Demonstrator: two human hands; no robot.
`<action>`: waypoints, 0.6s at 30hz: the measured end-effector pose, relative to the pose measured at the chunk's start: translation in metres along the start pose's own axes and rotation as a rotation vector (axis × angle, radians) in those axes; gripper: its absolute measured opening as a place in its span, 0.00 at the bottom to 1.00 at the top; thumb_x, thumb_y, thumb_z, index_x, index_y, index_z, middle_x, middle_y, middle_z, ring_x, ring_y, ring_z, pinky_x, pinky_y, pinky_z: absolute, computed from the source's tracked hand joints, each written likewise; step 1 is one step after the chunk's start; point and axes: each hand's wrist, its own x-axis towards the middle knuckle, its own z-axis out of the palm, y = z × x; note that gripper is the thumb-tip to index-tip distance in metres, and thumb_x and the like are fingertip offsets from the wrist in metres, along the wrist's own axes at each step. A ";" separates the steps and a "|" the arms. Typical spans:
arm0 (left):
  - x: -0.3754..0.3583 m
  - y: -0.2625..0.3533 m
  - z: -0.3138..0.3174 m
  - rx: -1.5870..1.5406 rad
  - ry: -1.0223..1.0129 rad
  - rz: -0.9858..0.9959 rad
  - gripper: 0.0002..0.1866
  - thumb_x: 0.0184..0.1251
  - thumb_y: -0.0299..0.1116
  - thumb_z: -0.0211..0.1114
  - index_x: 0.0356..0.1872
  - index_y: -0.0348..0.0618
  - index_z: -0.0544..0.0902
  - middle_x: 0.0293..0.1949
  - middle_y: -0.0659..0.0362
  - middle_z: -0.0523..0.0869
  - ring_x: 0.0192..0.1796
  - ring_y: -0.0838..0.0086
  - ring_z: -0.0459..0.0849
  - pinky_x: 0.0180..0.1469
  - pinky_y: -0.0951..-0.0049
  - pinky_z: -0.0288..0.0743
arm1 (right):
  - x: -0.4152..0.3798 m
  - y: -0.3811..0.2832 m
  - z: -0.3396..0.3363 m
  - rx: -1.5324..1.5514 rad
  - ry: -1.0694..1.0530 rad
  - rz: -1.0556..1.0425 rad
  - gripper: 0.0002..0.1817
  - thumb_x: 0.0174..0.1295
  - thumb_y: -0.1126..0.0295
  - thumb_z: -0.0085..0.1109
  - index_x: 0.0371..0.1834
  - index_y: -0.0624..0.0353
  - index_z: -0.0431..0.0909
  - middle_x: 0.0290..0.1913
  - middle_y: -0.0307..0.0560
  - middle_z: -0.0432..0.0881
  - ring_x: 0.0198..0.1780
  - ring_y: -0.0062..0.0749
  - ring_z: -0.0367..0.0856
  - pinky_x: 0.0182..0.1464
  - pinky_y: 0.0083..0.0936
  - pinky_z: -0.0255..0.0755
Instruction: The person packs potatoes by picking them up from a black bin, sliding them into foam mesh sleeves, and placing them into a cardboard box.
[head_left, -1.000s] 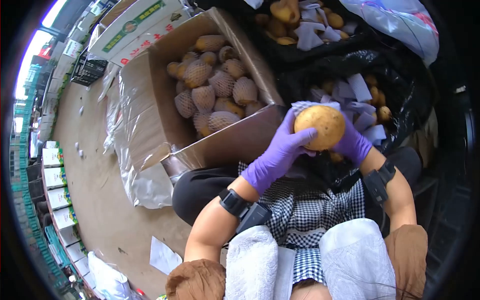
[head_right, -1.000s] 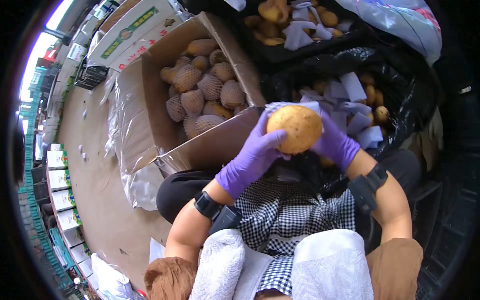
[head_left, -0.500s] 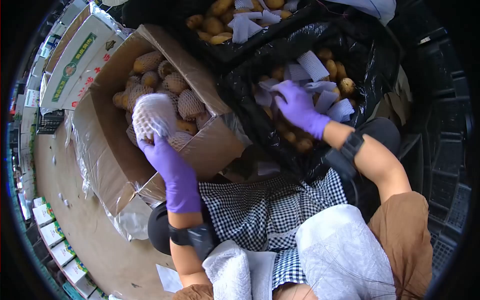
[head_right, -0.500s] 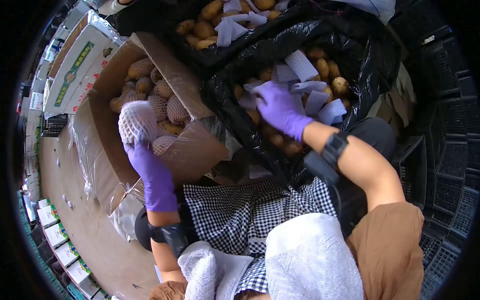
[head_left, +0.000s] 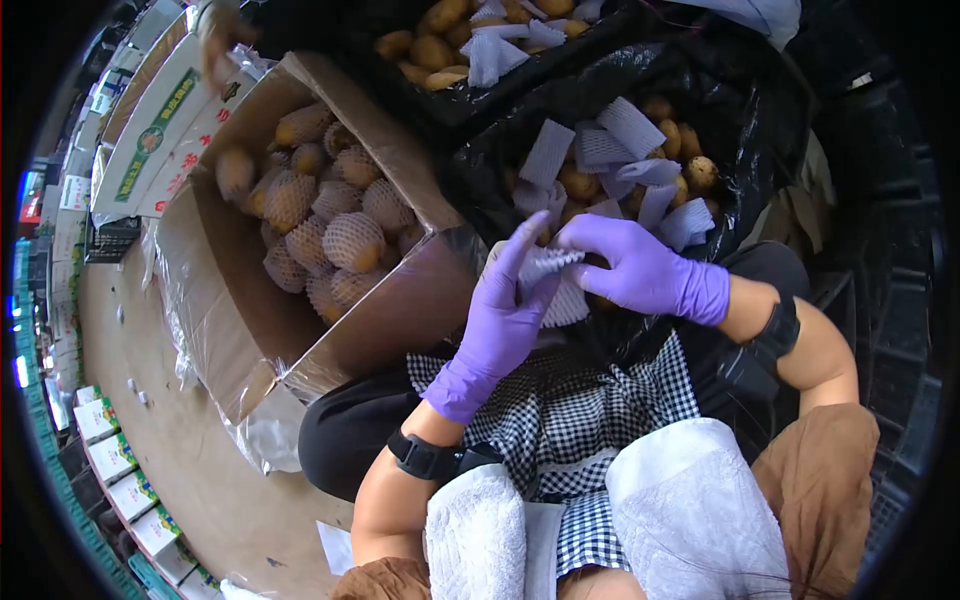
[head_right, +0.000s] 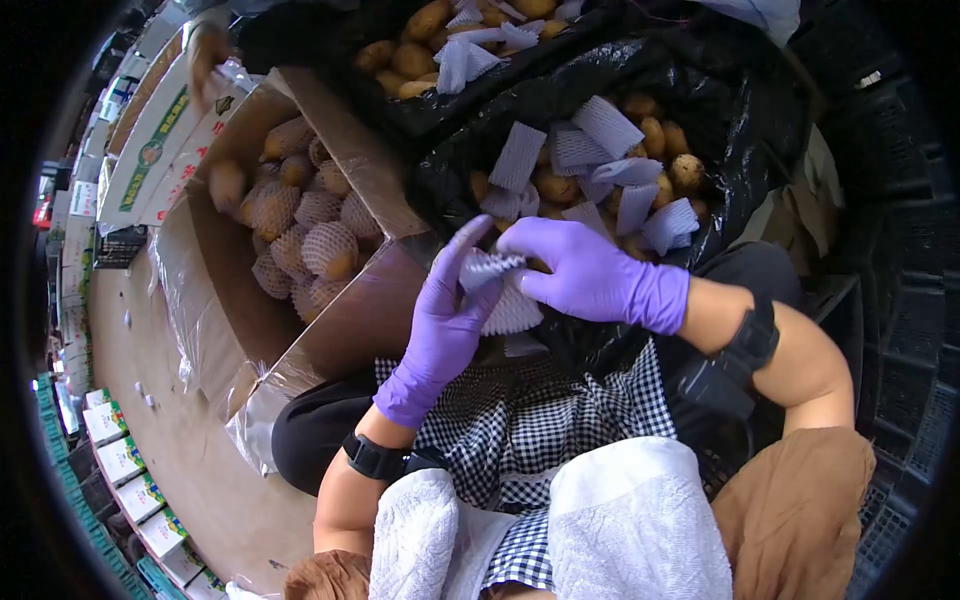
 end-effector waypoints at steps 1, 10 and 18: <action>0.001 0.005 0.003 -0.121 0.064 -0.037 0.33 0.65 0.17 0.58 0.72 0.44 0.62 0.52 0.59 0.76 0.55 0.77 0.75 0.61 0.76 0.68 | -0.003 0.003 0.008 0.039 0.103 -0.037 0.19 0.56 0.73 0.59 0.53 0.62 0.75 0.43 0.53 0.82 0.46 0.42 0.83 0.50 0.30 0.75; 0.001 -0.002 -0.009 -0.388 0.122 -0.229 0.19 0.67 0.24 0.61 0.59 0.37 0.74 0.47 0.60 0.82 0.48 0.80 0.80 0.55 0.79 0.73 | 0.008 0.000 0.006 0.210 0.143 0.120 0.16 0.61 0.77 0.57 0.53 0.62 0.78 0.45 0.45 0.84 0.44 0.23 0.82 0.49 0.21 0.75; -0.004 -0.006 -0.012 0.019 0.219 -0.147 0.11 0.65 0.31 0.66 0.44 0.36 0.78 0.44 0.58 0.80 0.45 0.76 0.77 0.50 0.76 0.73 | 0.045 0.012 0.009 0.477 0.085 0.217 0.10 0.69 0.70 0.51 0.44 0.65 0.79 0.39 0.43 0.82 0.43 0.20 0.80 0.48 0.21 0.75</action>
